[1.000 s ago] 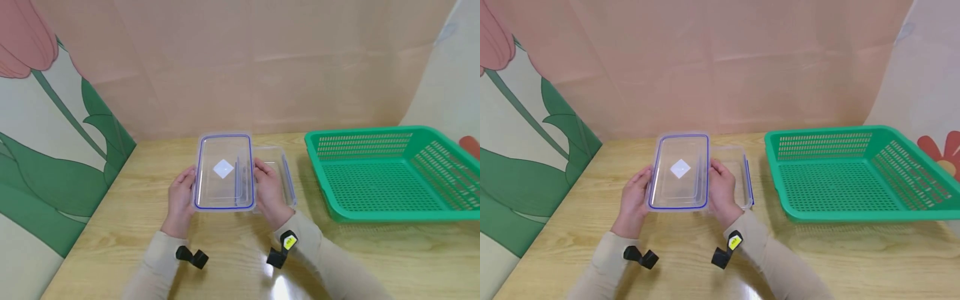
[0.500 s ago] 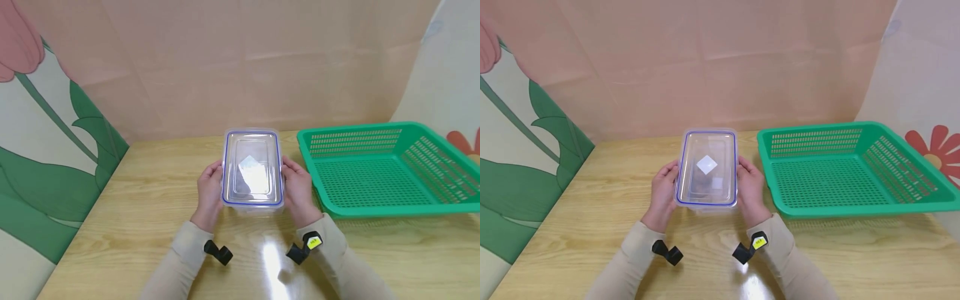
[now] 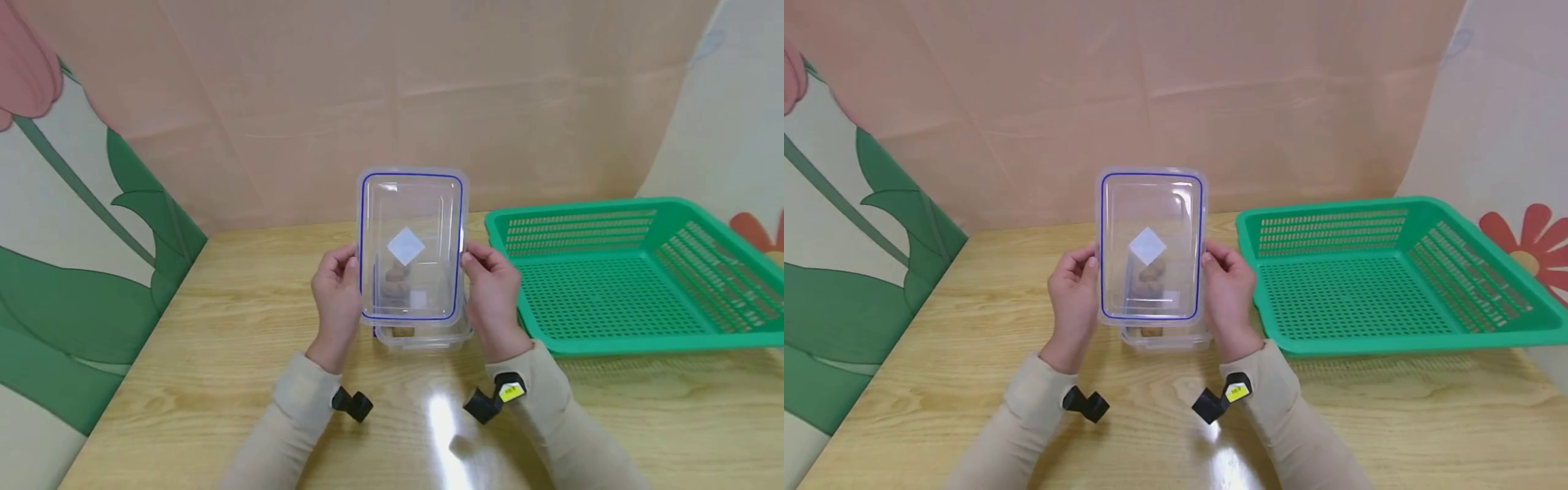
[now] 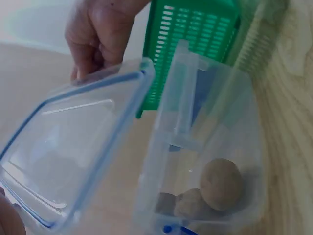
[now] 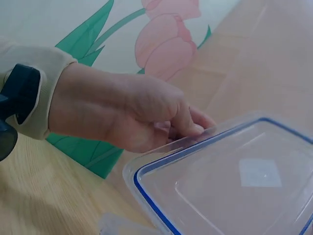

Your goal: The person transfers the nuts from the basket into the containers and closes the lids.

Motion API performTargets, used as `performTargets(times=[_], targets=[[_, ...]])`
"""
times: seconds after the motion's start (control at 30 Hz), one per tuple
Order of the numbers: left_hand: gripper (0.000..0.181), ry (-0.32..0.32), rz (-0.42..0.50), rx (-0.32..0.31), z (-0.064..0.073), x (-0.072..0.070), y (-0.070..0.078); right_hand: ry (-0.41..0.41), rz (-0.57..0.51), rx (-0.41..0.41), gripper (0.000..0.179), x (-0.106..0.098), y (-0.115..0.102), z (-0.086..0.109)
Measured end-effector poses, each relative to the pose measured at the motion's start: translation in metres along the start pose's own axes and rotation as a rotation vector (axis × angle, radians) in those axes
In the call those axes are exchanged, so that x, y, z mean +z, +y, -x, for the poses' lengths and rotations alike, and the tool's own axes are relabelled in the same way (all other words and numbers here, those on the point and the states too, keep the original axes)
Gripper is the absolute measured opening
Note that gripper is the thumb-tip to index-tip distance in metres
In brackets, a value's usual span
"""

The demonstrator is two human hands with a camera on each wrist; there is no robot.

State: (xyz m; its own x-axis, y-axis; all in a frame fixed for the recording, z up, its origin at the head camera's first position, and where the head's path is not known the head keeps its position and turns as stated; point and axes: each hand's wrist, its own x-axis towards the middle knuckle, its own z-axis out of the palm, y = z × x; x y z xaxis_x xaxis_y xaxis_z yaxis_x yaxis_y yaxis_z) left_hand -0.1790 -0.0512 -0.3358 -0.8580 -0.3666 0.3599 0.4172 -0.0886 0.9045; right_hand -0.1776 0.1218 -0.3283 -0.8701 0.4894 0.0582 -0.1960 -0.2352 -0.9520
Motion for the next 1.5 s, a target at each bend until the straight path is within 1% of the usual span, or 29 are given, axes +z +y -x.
performTargets(times=[0.07,0.1,0.17,0.23,0.27,0.33,0.4,0.5,0.53,0.6,0.63,0.73,0.83,0.9,0.93,1.0,1.13,1.2,1.27,1.37,1.5], targets=[[0.017,0.012,0.002,0.05,-0.001,0.002,0.003,0.022,-0.033,-0.032,0.016,0.002,-0.001,0.001],[0.017,0.025,0.014,0.076,-0.001,0.004,0.004,0.03,-0.05,-0.045,0.016,0.003,-0.001,0.002],[0.014,0.058,0.054,0.131,0.0,0.008,0.007,0.041,-0.078,-0.054,0.022,0.004,-0.001,0.002],[0.006,0.101,0.111,0.183,0.002,0.012,0.009,0.045,-0.112,-0.054,0.029,0.005,-0.002,0.004],[0.005,0.121,0.138,0.202,0.003,0.013,0.009,0.049,-0.135,-0.051,0.031,0.005,-0.003,0.005],[0.021,0.165,0.189,0.222,0.004,0.017,0.009,0.057,-0.225,-0.037,0.031,0.008,-0.006,0.007],[0.036,0.218,0.236,0.196,0.003,0.021,0.009,0.075,-0.346,-0.025,0.031,0.011,-0.009,0.008],[0.047,0.292,0.334,0.103,0.001,0.028,0.01,0.119,-0.499,0.0,0.032,0.018,-0.012,0.01],[0.048,0.314,0.37,0.067,0.001,0.03,0.01,0.136,-0.524,0.008,0.034,0.019,-0.012,0.009],[0.05,0.352,0.433,0.015,-0.001,0.034,0.01,0.167,-0.559,0.017,0.035,0.022,-0.013,0.007],[0.05,0.368,0.453,-0.004,-0.002,0.036,0.01,0.179,-0.562,0.016,0.036,0.023,-0.013,0.007],[0.049,0.402,0.49,-0.029,-0.003,0.038,0.009,0.207,-0.573,0.011,0.041,0.027,-0.013,0.005],[0.049,0.411,0.497,-0.044,-0.003,0.037,0.009,0.217,-0.594,0.017,0.046,0.028,-0.01,0.003],[0.05,0.4,0.484,-0.048,-0.003,0.036,0.011,0.209,-0.61,0.052,0.046,0.026,-0.007,0.002],[0.049,0.394,0.463,-0.051,-0.003,0.035,0.012,0.197,-0.615,0.079,0.043,0.025,-0.005,0.001],[0.048,0.375,0.411,-0.062,-0.002,0.034,0.016,0.169,-0.624,0.163,0.035,0.021,-0.001,-0.001],[0.046,0.328,0.313,-0.093,0.0,0.032,0.028,0.116,-0.648,0.378,0.021,0.011,0.006,-0.002],[0.045,0.307,0.285,-0.107,0.0,0.032,0.033,0.093,-0.68,0.451,0.017,0.008,0.008,-0.002],[0.045,0.293,0.276,-0.117,-0.001,0.032,0.036,0.069,-0.686,0.472,0.014,0.006,0.008,-0.001],[0.044,0.275,0.29,-0.142,-0.002,0.031,0.038,0.031,-0.709,0.448,0.009,0.004,0.006,-0.002],[0.044,0.257,0.313,-0.172,-0.003,0.026,0.037,-0.023,-0.705,0.433,0.014,0.002,0.004,-0.001]])
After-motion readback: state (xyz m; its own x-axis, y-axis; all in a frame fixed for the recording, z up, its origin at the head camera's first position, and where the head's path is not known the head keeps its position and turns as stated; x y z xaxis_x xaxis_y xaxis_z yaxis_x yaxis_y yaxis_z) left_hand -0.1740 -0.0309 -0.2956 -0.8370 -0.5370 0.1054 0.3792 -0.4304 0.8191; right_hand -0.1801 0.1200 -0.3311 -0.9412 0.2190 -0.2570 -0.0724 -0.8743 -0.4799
